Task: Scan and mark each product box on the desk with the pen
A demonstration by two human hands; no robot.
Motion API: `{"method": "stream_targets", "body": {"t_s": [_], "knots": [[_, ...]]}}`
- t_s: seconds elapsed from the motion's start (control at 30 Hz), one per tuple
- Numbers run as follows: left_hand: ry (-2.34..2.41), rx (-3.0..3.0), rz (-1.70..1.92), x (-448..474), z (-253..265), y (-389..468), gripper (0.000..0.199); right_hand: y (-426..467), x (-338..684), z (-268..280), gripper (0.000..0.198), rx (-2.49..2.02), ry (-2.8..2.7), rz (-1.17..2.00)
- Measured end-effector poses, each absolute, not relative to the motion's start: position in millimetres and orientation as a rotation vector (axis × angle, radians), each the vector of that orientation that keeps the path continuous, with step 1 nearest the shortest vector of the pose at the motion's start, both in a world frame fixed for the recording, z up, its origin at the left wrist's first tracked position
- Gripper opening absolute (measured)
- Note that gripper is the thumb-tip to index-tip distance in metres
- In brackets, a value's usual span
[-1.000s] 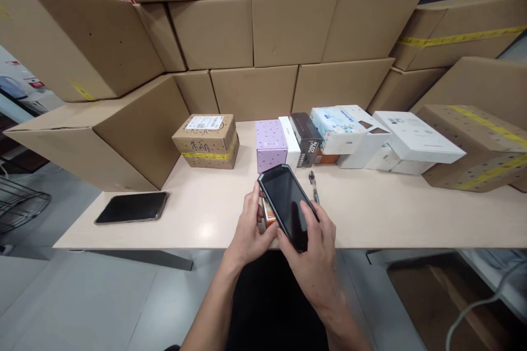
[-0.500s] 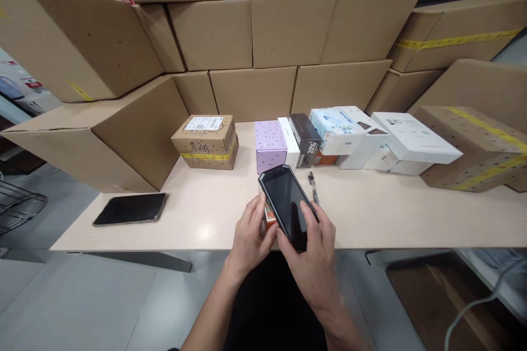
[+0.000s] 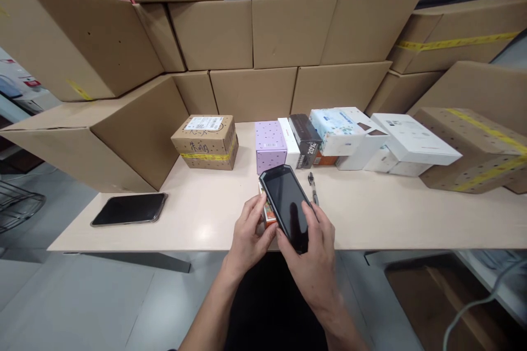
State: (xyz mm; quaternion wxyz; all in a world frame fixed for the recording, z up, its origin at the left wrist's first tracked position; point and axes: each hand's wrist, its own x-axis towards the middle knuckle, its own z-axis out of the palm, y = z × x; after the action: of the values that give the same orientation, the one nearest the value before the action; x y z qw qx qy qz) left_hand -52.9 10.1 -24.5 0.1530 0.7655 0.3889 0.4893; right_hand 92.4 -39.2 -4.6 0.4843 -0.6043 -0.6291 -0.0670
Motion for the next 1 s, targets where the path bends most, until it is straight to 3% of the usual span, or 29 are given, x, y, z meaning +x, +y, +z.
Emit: {"method": "stream_targets", "body": {"t_s": [0.67,0.83,1.0], "knots": [[1.168,2.201,1.383,-53,-30,9,0.072,-40,97,-3,0.068,-1.422,-1.507,-0.085],[1.189,2.197,1.367,-52,-29,8,0.073,-44,130,-4,0.070,-1.539,-1.383,-0.065],[1.182,2.238,1.377,-52,-25,7,0.065,-47,191,-17,0.075,-1.724,-1.264,-0.259]]}}
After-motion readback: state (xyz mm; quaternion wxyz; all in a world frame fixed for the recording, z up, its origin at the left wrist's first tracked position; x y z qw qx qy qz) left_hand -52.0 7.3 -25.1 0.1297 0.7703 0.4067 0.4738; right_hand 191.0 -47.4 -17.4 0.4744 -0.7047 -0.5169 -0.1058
